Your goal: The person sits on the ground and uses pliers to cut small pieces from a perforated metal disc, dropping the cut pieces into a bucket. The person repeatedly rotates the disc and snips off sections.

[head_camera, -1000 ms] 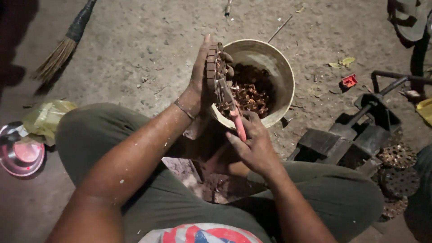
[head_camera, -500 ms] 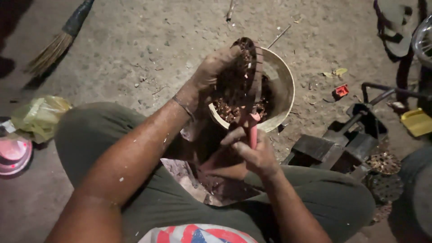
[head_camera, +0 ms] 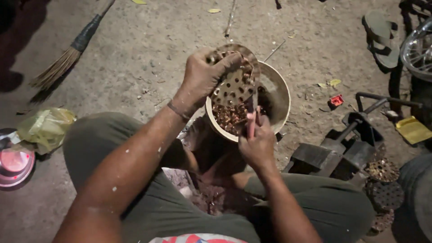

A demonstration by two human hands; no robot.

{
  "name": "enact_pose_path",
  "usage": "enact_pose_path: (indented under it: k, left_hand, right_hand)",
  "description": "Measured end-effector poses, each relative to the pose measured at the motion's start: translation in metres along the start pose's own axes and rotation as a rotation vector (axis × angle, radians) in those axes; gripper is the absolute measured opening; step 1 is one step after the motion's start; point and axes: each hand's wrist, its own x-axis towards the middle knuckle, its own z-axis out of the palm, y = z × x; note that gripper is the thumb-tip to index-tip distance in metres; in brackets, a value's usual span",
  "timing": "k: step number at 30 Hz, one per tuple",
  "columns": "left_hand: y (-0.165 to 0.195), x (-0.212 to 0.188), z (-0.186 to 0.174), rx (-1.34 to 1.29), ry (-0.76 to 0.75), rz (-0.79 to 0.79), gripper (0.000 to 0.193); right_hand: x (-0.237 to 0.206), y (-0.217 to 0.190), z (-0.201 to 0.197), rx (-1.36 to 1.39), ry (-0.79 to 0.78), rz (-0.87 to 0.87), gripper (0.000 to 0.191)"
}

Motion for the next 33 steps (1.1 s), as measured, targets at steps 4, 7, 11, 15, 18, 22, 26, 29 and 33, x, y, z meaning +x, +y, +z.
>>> enact_pose_path:
  k: [4, 7, 11, 15, 18, 22, 26, 29, 33]
  left_hand:
    - [0.002, -0.012, 0.016, 0.099, 0.154, -0.138, 0.035]
    - [-0.002, -0.011, 0.015, -0.448, 0.108, -0.270, 0.034]
    - [-0.021, 0.000, 0.001, -0.652, 0.039, -0.472, 0.046]
    - [-0.050, 0.009, -0.002, -0.673, 0.029, -0.521, 0.067]
    - [-0.067, 0.006, 0.006, -0.849, 0.049, -0.606, 0.076]
    - [-0.076, 0.004, 0.019, -0.865, -0.031, -0.609, 0.078]
    - [-0.083, 0.007, 0.028, -0.836, -0.046, -0.572, 0.071]
    - [-0.096, 0.005, 0.028, -0.691, -0.060, -0.497, 0.065]
    - [-0.106, 0.009, 0.026, -0.853, -0.264, -0.658, 0.066]
  right_hand:
    - [0.008, 0.011, 0.005, -0.231, 0.073, 0.191, 0.020]
    - [0.014, 0.009, 0.002, -0.314, 0.100, 0.122, 0.006]
    - [0.017, -0.003, -0.013, -0.226, 0.059, 0.070, 0.021]
    - [0.010, -0.012, -0.025, -0.060, -0.094, 0.023, 0.042]
    - [0.002, -0.007, -0.027, 0.109, -0.212, 0.068, 0.039]
    - [-0.004, 0.012, -0.034, 0.464, -0.232, 0.115, 0.045]
    - [-0.006, 0.029, -0.037, 0.751, -0.358, 0.344, 0.055]
    - [-0.014, 0.036, -0.038, 0.789, -0.410, 0.323, 0.059]
    - [-0.020, 0.038, -0.036, 0.753, -0.437, 0.185, 0.068]
